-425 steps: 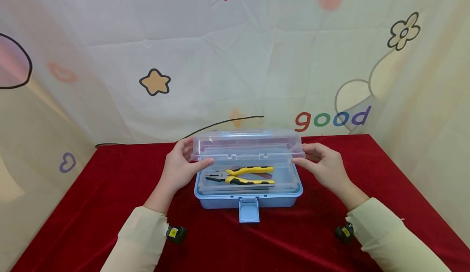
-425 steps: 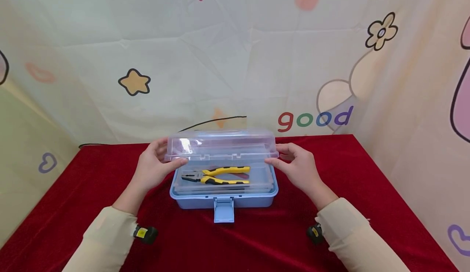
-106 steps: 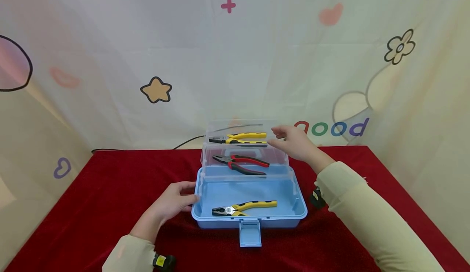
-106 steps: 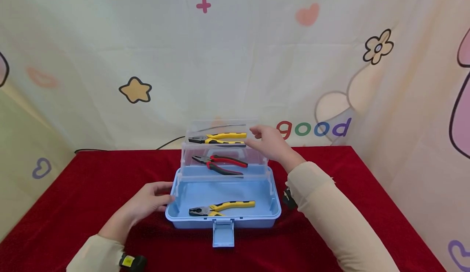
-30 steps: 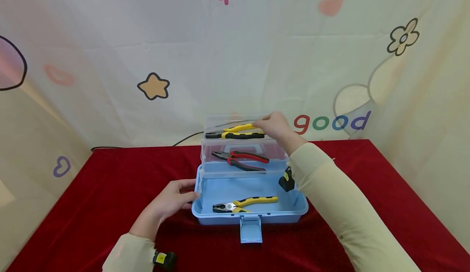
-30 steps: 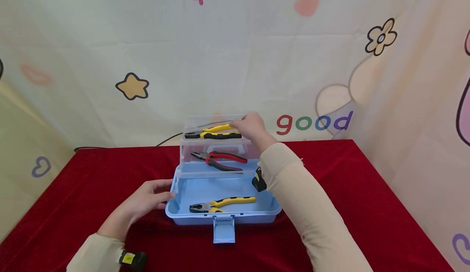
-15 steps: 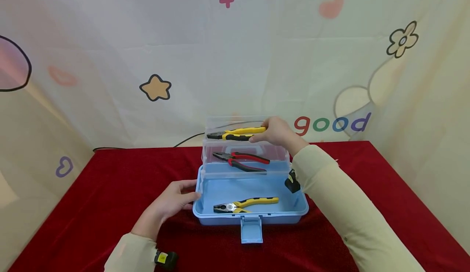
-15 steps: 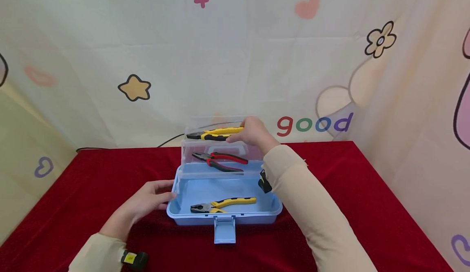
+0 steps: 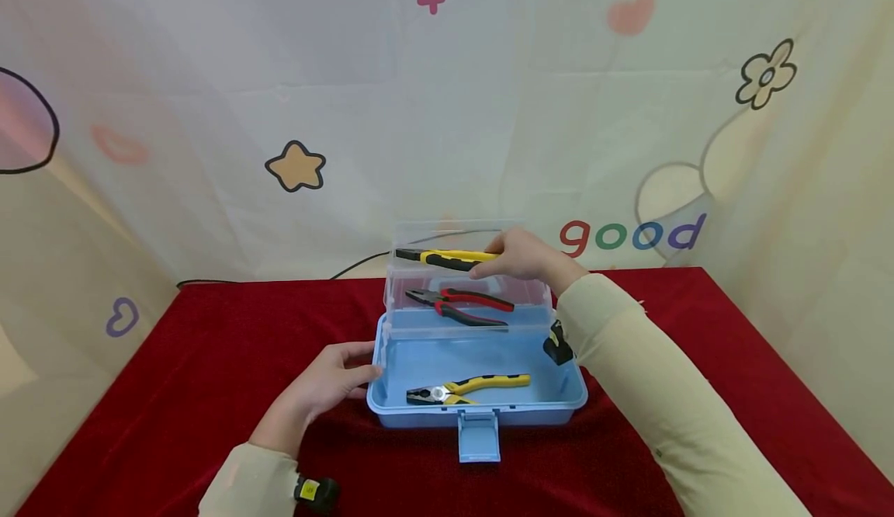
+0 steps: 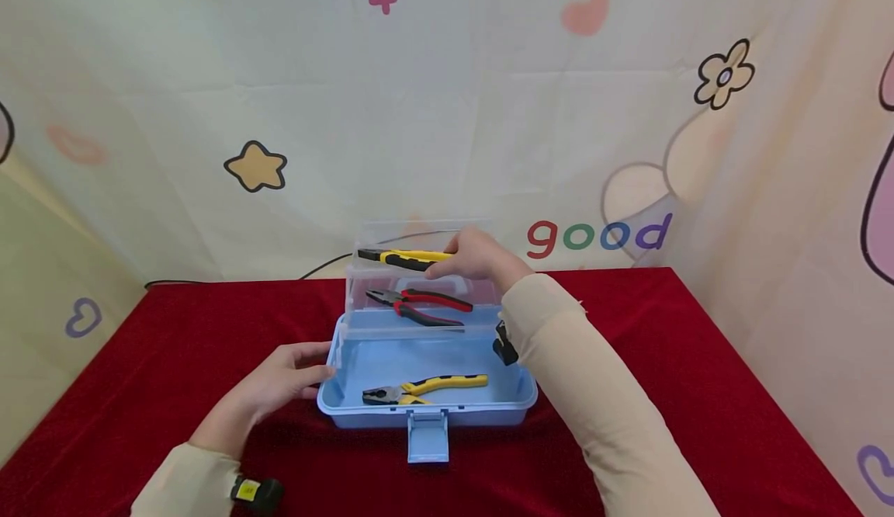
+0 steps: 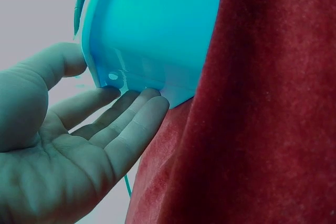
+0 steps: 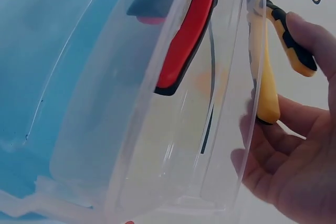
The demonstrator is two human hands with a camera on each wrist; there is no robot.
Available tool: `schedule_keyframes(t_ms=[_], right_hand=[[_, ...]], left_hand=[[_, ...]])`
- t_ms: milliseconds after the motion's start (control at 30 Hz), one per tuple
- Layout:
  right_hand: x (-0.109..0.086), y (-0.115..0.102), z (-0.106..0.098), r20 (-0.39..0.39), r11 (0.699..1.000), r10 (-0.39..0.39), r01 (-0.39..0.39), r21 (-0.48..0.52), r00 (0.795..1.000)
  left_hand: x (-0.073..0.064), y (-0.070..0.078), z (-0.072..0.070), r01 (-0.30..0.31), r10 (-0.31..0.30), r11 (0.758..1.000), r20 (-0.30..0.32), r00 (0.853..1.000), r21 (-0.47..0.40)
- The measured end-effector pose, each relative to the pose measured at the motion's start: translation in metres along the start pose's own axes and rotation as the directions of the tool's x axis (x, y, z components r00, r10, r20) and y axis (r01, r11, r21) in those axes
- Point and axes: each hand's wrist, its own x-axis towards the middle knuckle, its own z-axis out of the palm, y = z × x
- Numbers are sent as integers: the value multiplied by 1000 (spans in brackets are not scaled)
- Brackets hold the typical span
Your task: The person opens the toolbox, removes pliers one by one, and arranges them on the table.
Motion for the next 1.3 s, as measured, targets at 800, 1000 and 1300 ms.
schedule_keyframes(t_ms=[800,1000,1300], right_hand=[[-7,-2,10,-134,992,-123,126,16,983],[-12,-1,12,-188,990,-118,131,57,975],[-22,8,15,-236,987,-122,143,77,964]], left_hand=[[4,-4,0,8,-8,1000,-1,1000,-20],[4,-3,-1,15,-15,1000,-10,1000,-23],[2,-3,0,17,-17,999,-21,1000,-31]])
